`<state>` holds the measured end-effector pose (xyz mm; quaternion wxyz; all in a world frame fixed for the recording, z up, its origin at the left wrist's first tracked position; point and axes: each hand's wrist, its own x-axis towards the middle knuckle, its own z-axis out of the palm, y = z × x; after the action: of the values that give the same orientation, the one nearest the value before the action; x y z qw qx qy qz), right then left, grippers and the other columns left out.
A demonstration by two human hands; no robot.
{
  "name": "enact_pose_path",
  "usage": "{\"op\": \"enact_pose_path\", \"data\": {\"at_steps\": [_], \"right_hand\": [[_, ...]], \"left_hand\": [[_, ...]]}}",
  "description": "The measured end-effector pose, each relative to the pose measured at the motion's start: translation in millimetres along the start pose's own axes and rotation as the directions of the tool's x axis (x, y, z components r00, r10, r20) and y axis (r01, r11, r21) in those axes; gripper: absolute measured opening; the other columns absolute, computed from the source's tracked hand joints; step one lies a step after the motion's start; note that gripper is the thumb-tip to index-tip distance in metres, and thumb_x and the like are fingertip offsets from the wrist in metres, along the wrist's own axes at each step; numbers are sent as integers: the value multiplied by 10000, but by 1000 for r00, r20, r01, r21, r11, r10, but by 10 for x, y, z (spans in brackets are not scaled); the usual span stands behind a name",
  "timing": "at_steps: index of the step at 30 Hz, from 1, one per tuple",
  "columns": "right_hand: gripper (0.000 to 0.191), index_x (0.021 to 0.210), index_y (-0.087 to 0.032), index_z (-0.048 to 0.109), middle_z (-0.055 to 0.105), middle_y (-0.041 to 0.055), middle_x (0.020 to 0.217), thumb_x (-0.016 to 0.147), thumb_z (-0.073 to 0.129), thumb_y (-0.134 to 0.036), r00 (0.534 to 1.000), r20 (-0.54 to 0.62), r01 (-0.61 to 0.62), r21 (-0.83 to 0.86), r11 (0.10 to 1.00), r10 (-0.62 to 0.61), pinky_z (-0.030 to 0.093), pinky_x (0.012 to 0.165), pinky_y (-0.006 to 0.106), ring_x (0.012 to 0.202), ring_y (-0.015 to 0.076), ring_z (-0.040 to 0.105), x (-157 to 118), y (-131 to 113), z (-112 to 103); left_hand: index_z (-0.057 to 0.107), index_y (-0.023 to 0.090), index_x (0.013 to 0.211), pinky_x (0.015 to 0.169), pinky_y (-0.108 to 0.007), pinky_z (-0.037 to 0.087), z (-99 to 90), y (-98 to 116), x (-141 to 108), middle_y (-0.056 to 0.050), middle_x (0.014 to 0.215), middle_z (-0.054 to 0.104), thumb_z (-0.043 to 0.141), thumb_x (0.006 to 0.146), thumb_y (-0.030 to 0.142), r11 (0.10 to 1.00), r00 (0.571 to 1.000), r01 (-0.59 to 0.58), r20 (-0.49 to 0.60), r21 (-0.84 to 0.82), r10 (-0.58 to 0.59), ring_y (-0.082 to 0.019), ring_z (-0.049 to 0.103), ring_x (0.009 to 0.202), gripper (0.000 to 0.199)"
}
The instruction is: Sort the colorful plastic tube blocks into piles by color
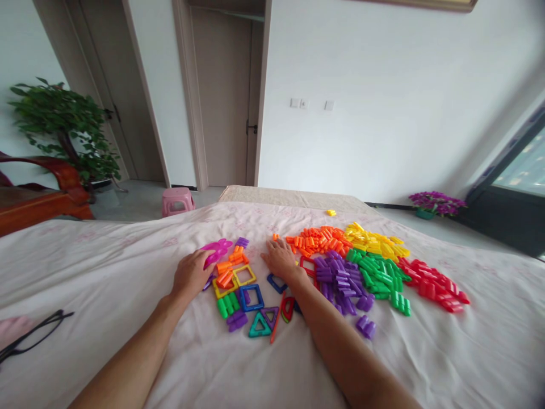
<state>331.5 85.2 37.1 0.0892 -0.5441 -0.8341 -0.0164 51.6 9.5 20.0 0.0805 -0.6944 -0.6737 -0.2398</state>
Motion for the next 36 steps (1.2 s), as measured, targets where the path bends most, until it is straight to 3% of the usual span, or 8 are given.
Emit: {"op": "enact_pose_path", "data": {"at_steps": [3, 6, 11, 16, 20, 24, 27, 36], "right_hand": [[486, 1363, -101, 547, 576, 199, 1373, 965, 478, -369, 985, -48, -167, -20, 986, 166, 284, 1104, 460, 1324, 328, 425, -29, 92, -45], [412, 1277, -112, 620, 608, 198, 1323, 944, 504, -324, 979, -99, -182, -5, 983, 180, 302, 1085, 449, 1288, 323, 458, -76, 138, -116], [322, 1181, -200, 704, 681, 88, 1248, 946, 487, -233, 996, -84, 25, 160, 987, -12, 351, 1076, 356, 1240, 237, 525, -119, 31, -283], [318, 1189, -205, 703, 711, 64, 1200, 938, 508, -208, 970, -95, 242, 337, 910, -223, 431, 1011, 287, 1142, 189, 605, -170, -216, -351], [358, 1246, -199, 657, 671, 76, 1276, 910, 538, -172, 926, -128, 378, 338, 862, -356, 426, 1040, 308, 1191, 200, 581, -240, -386, -264], [405, 1355, -190, 551, 572, 105, 1405, 953, 516, -226, 906, -99, 422, 277, 863, -411, 395, 1086, 337, 1275, 212, 526, -257, -472, -137], [345, 1323, -229, 557, 566, 88, 1393, 999, 462, -300, 911, -44, 408, 233, 883, -409, 411, 1061, 334, 1256, 202, 536, -253, -478, -108], [293, 1122, -211, 671, 679, 100, 1107, 1019, 423, -328, 980, -2, 200, 115, 973, -201, 451, 907, 304, 1068, 212, 613, -263, -415, -217]], "left_hand": [[665, 255, 1196, 978, -310, 470, -4, 6, -2, -58, 1195, 720, 560, 885, 279, 1000, 1000, 14, 3, -15, -13, -196, 658, 1090, 329], [661, 245, 1208, 980, -323, 469, -2, 2, -1, -67, 1208, 715, 559, 886, 275, 1000, 1000, 9, 7, -22, -9, -206, 655, 1094, 339], [657, 240, 1210, 983, -332, 467, 13, -25, 5, -72, 1231, 704, 571, 881, 279, 1000, 1000, 7, 18, -22, -6, -214, 650, 1103, 343], [653, 237, 1212, 977, -317, 467, 16, -30, 3, -66, 1228, 703, 579, 885, 281, 999, 1000, 2, 10, -34, -2, -206, 647, 1106, 338], [651, 233, 1216, 971, -319, 468, 13, -26, 6, -64, 1232, 702, 579, 888, 286, 1000, 1000, 7, 19, -27, -7, -209, 649, 1100, 340], [653, 236, 1212, 970, -305, 467, 0, -11, 7, -60, 1226, 708, 572, 892, 280, 1000, 1000, 11, 26, -22, -11, -198, 653, 1098, 334], [660, 248, 1198, 967, -299, 470, -16, 5, 4, -52, 1210, 716, 571, 893, 292, 1000, 1000, 17, 22, -13, -17, -195, 658, 1094, 320], [658, 247, 1209, 967, -311, 470, -24, 7, 2, -58, 1212, 713, 578, 883, 274, 1000, 1000, 4, 21, -6, -4, -204, 654, 1094, 336]]}}
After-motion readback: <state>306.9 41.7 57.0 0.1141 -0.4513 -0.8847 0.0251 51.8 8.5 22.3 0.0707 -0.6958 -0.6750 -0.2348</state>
